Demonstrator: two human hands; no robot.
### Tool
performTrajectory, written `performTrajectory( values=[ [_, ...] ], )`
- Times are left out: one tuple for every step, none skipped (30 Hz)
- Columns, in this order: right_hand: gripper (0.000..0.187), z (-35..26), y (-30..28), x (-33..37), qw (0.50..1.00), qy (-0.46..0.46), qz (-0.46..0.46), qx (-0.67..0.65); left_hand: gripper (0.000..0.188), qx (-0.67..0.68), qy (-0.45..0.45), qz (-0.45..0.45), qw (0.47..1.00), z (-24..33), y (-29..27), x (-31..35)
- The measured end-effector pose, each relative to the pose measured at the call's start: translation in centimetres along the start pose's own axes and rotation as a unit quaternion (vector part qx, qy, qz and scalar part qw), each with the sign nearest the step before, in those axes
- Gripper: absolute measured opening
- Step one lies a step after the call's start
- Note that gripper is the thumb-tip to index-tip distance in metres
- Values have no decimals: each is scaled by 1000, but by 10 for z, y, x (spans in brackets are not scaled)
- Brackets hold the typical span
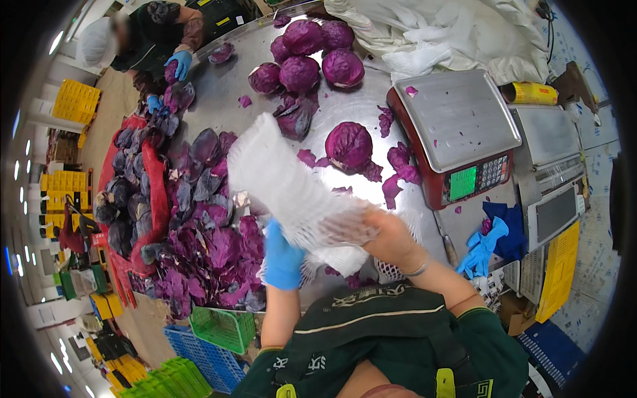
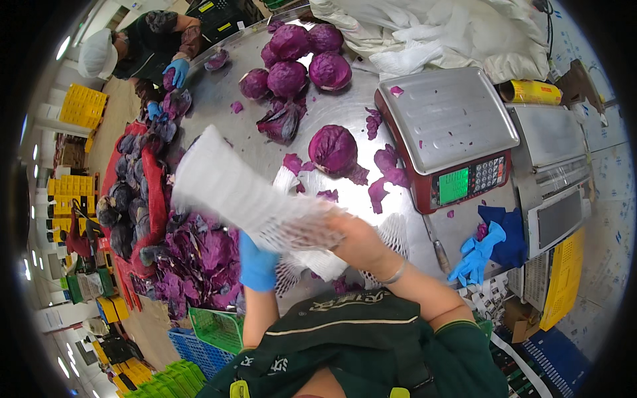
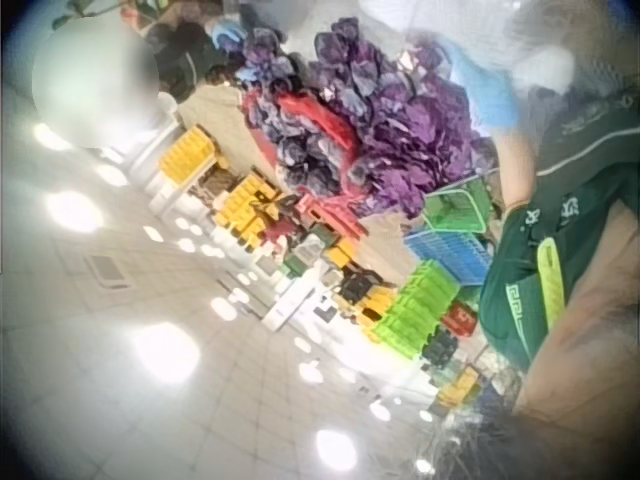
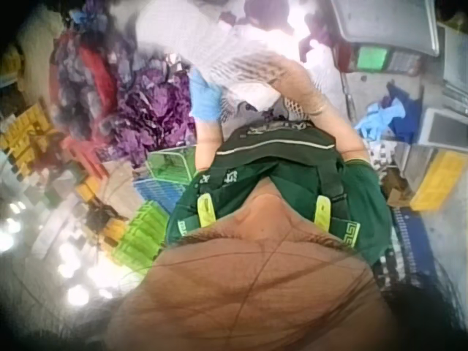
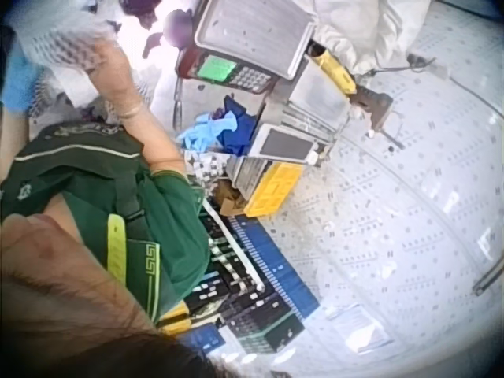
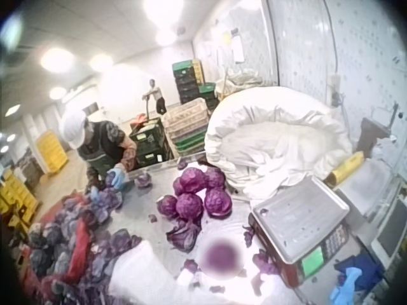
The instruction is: The person sorts whole red cabbages by hand, places them individually into protective foam mesh sleeves, weighs them on a digital scale, and applies adhesive labels to the packaged produce before placing them into a green plastic crate.
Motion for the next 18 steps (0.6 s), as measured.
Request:
performTrajectory(
  values=[
    [50,-11,5,-7,901,52,-77,-423,52,-106,-6,3,994,-41,-16,12],
    [50,-22,-13,-16,879,55,-34,-472,51,-211,-18,9,977,-81,-31,23],
    [50,-21,-38,-13,853,59,15,-518,50,-227,-67,-41,971,-97,-16,24],
    [46,-2,-65,-6,901,75,45,-425,49,-248,-115,-103,956,-112,2,24],
    [41,17,-94,0,937,88,78,-329,46,-325,-180,-100,923,-106,-11,7],
    [31,17,-108,-5,984,138,62,-97,44,-396,-247,-102,879,-99,-24,-9],
    [27,22,-139,-9,982,136,132,-5,47,-281,-212,-123,928,-72,-24,-30],
    [24,34,-168,-17,967,136,197,90,46,-129,-117,-118,978,-39,-16,-49],
    [21,42,-195,-22,938,137,261,183,36,23,-92,-106,990,-14,-10,-62],
    [20,42,-205,-32,949,87,275,127,28,-96,-67,-81,990,-10,-38,-77],
    [18,39,-208,-48,956,37,281,72,26,-209,-42,5,977,-14,-61,-103],
    [26,46,-214,-55,896,236,348,142,27,-298,-19,114,947,-26,-101,-116],
    [36,48,-231,-74,900,121,347,235,30,-403,-72,126,904,-65,-158,-129],
    [40,74,-251,-82,898,26,339,280,33,-355,-84,133,921,-82,-159,-141],
    [42,80,-249,-92,903,19,307,300,36,-306,-95,155,935,-95,-168,-147],
    [46,84,-248,-99,906,10,281,318,37,-250,-83,166,950,-107,-173,-150],
    [47,101,-261,-106,923,133,256,253,38,-195,-73,178,962,-98,-157,-152],
    [46,104,-261,-88,931,166,259,199,38,-177,-75,179,965,-81,-146,-144]
  ],
)
Point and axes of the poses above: each hand's wrist, its own x-axis away from the middle knuckle, its own y-axis out of the palm, z = x × y, the point moved 10 cm from there along -x, towards the middle knuckle, and after that the axes turned 9 degrees about y, right-handed, at the moved point
